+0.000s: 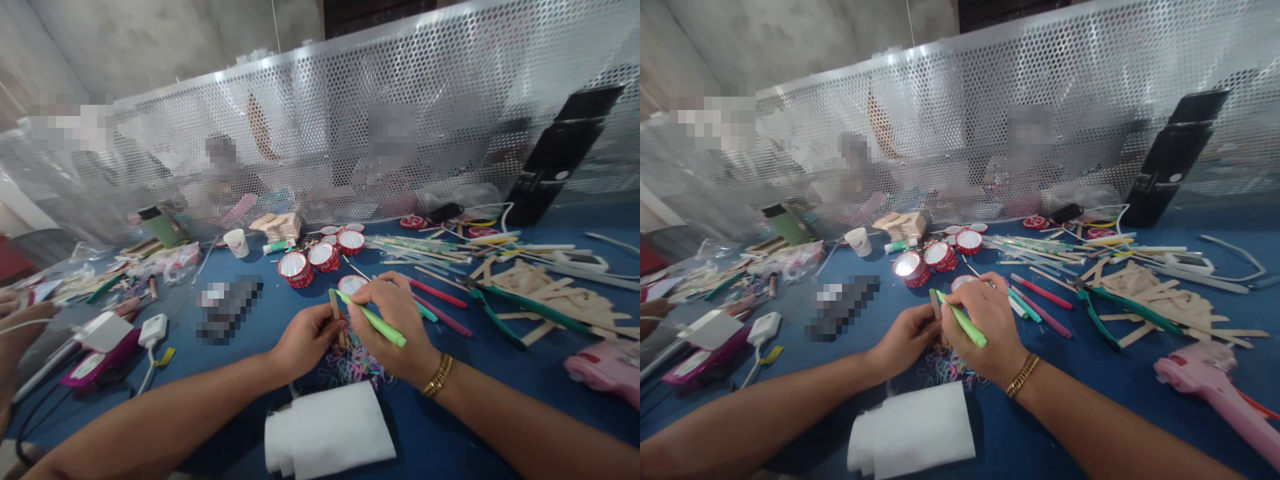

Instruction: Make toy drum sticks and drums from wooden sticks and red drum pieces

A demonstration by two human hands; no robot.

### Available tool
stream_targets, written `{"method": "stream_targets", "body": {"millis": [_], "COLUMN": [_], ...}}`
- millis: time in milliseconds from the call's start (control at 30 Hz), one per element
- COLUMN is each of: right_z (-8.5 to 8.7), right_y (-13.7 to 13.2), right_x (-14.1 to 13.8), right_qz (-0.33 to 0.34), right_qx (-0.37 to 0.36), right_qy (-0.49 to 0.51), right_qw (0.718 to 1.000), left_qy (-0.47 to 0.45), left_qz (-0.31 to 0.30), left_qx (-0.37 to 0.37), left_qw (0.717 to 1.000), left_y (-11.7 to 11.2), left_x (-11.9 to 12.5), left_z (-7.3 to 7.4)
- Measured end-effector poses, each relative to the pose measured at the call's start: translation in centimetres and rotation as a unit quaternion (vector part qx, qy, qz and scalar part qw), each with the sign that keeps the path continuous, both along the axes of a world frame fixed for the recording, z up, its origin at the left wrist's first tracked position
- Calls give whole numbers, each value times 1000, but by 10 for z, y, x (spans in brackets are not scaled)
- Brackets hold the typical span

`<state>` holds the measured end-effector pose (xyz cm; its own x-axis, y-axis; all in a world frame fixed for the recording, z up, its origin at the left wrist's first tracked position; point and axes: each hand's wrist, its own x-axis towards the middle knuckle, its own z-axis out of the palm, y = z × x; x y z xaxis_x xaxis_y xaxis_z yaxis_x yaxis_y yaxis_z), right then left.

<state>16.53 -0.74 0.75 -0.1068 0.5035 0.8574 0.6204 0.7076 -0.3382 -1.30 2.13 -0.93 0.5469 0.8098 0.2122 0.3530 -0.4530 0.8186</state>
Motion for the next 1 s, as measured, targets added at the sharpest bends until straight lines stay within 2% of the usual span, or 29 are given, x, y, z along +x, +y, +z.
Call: {"method": "stream_targets", "body": {"millis": [633,1000], "right_z": [6,3], "right_y": [-6,-3], "right_x": [-4,-3], "right_qz": [13,8], "right_qx": [9,-3], "right_qy": [-18,-28], "right_qw": [1000,1000], "left_qy": [-28,-28], "left_qz": [-17,-17], "left_qx": [-25,-16], "left_qw": [999,999], "left_y": [-2,0], "left_x": [2,2], "left_z": [2,1]}}
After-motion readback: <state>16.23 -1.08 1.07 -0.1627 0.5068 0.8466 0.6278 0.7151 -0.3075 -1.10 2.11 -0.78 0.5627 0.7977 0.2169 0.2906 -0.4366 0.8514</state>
